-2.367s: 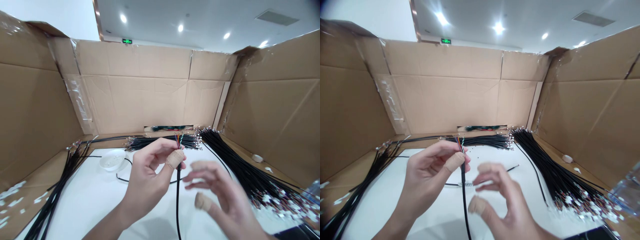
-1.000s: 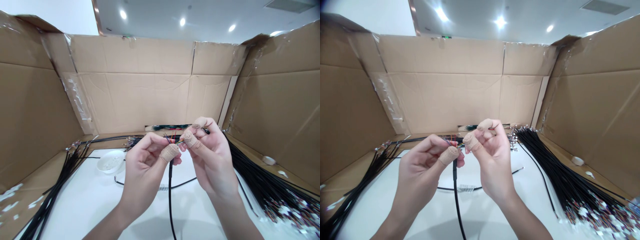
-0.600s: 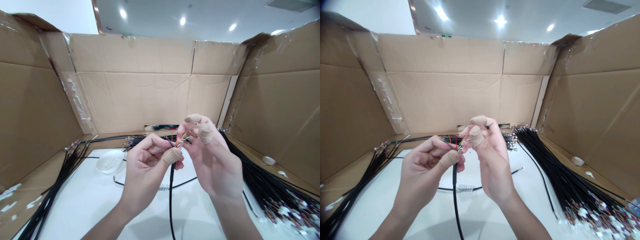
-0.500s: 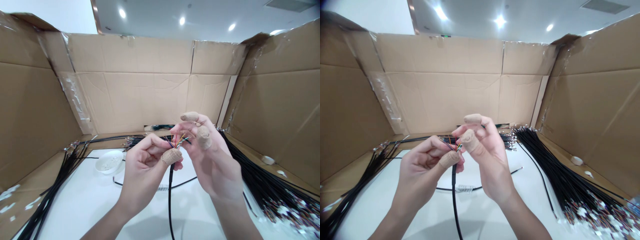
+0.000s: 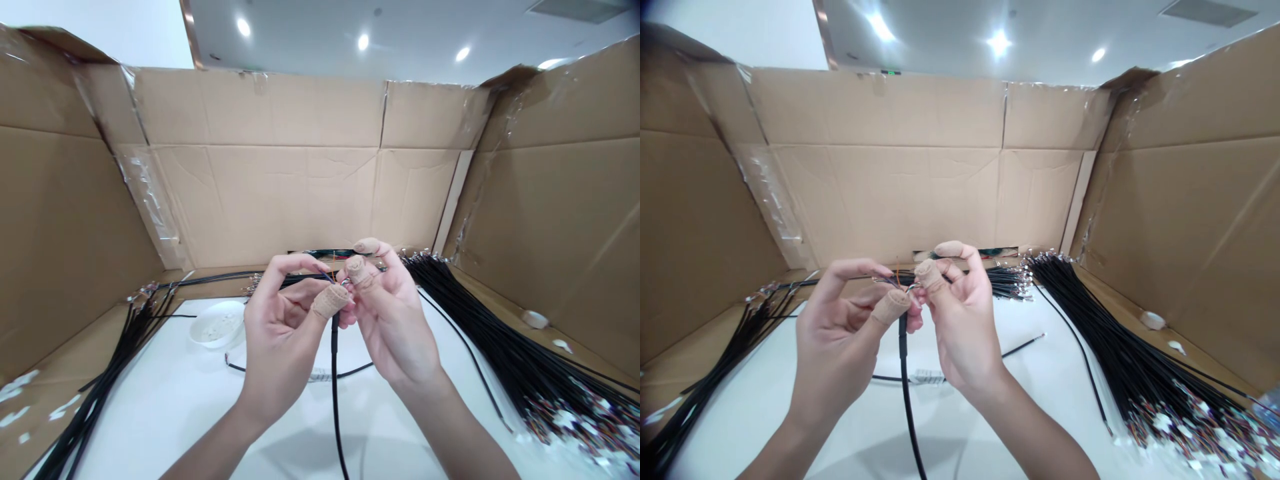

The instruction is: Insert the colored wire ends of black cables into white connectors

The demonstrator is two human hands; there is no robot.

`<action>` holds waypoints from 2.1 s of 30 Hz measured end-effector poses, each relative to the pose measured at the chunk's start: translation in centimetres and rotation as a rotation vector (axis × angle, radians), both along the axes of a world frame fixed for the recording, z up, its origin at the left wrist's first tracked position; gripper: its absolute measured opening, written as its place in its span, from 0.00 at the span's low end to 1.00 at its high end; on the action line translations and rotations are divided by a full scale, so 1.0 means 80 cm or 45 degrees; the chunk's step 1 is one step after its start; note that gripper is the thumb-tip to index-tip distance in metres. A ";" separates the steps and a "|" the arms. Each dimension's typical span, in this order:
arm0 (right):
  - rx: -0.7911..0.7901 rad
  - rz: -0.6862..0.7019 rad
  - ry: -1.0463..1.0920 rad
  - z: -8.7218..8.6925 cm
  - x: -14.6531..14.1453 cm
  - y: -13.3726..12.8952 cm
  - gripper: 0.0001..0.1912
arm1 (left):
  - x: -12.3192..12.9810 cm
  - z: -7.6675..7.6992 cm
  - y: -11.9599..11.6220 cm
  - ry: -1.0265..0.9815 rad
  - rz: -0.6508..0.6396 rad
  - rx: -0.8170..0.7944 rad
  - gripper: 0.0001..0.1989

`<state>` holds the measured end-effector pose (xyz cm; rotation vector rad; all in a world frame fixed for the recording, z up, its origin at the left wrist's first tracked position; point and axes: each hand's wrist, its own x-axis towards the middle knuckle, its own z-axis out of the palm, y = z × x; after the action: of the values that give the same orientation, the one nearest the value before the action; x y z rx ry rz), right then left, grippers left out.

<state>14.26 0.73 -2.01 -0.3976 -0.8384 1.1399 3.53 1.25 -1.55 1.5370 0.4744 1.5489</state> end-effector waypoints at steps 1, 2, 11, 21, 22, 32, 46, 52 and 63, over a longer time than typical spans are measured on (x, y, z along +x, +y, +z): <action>-0.020 0.021 0.007 0.000 0.000 0.001 0.18 | 0.000 0.000 0.001 0.002 0.001 0.014 0.10; -0.038 0.038 0.018 0.000 0.001 0.001 0.17 | 0.000 0.000 0.002 0.002 0.002 0.030 0.10; 0.064 0.229 0.014 0.006 0.018 -0.009 0.12 | -0.004 -0.012 0.008 -0.012 0.337 0.309 0.12; -0.095 0.425 -0.060 0.005 0.012 -0.012 0.10 | -0.007 -0.034 0.020 -0.011 0.571 0.513 0.11; -0.086 0.429 -0.036 0.005 0.011 -0.011 0.10 | -0.007 -0.034 0.020 -0.005 0.571 0.521 0.12; -0.021 0.333 -0.050 0.003 0.008 -0.010 0.14 | -0.011 -0.012 0.011 -0.042 0.296 0.261 0.11; -0.081 0.614 -0.686 0.009 0.027 -0.003 0.32 | -0.027 0.001 0.044 -0.292 -0.577 -0.179 0.19; -0.109 -0.249 -0.883 0.003 0.014 -0.024 0.37 | -0.013 0.000 0.030 -0.285 -0.124 -0.072 0.24; -0.113 -0.125 -0.943 -0.003 0.002 -0.016 0.28 | -0.018 -0.002 0.037 -0.245 0.147 -0.050 0.06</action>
<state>14.44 -0.55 -2.21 -0.9564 -1.3918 0.9374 2.12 4.23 -1.70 1.3345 0.4875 1.7467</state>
